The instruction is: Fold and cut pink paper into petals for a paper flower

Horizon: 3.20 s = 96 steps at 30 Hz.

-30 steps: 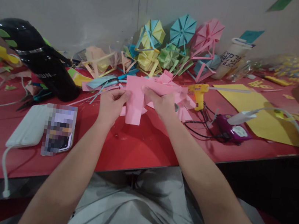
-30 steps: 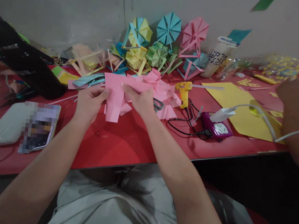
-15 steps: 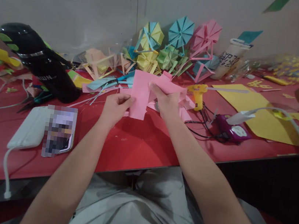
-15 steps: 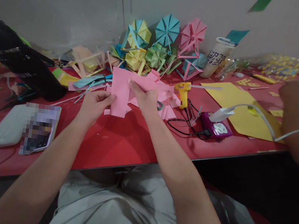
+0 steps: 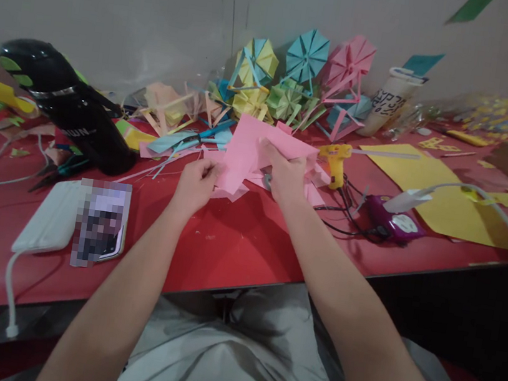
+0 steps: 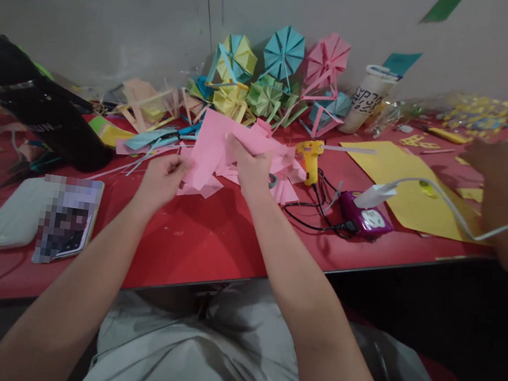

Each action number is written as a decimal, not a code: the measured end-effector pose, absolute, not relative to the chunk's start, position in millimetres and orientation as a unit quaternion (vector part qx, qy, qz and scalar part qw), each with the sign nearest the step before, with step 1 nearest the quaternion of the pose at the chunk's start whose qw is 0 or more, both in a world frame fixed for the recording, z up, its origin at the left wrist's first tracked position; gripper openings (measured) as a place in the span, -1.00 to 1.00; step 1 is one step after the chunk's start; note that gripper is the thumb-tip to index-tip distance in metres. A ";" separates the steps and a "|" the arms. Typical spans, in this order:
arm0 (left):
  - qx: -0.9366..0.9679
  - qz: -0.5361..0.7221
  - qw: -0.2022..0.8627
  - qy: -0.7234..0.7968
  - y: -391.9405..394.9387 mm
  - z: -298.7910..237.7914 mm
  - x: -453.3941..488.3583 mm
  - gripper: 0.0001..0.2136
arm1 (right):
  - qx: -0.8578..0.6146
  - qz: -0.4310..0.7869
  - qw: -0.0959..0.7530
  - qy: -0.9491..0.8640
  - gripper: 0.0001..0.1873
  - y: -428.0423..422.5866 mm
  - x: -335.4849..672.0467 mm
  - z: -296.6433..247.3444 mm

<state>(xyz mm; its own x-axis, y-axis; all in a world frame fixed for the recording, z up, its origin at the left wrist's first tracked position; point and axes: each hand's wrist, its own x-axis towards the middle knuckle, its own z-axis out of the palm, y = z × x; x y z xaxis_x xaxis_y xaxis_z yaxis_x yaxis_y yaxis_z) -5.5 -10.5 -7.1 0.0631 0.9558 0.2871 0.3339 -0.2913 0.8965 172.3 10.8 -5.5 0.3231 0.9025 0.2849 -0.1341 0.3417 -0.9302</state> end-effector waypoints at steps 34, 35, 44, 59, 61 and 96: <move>0.753 0.361 0.285 0.469 -15.3 9.5 -13.2 -0.91 | -0.427 0.424 0.329 -0.728 -0.81 -1.6 188.8 -5.4; 0.755 0.361 0.291 0.463 -17.1 9.5 -11.2 -0.91 | -0.421 0.422 0.323 -0.735 -0.81 -1.6 188.1 -6.1; 0.726 0.384 0.287 0.493 -15.6 10.0 -8.9 -0.88 | -0.399 0.410 0.315 -0.757 -0.85 -2.4 182.8 -1.6; 0.680 0.427 0.167 0.572 -2.4 8.9 -44.3 -0.90 | -0.451 0.407 0.267 -0.748 -0.82 -0.7 208.1 7.0; 0.673 0.448 0.154 0.568 -1.3 8.9 -47.9 -0.89 | -0.459 0.396 0.282 -0.743 -0.80 0.1 209.8 6.2; 0.714 0.380 0.174 0.561 -9.1 13.1 -47.2 -0.93 | -0.411 0.226 0.483 -0.740 -0.79 1.5 197.0 -2.2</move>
<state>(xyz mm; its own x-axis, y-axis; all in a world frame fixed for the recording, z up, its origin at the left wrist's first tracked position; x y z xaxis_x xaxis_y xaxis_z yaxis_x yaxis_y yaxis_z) -47.2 -9.1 13.1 0.0814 0.9345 0.3465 0.6695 -0.3088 0.6756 197.0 1.5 -2.2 -0.1963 0.8256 0.5289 0.3898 0.5607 -0.7306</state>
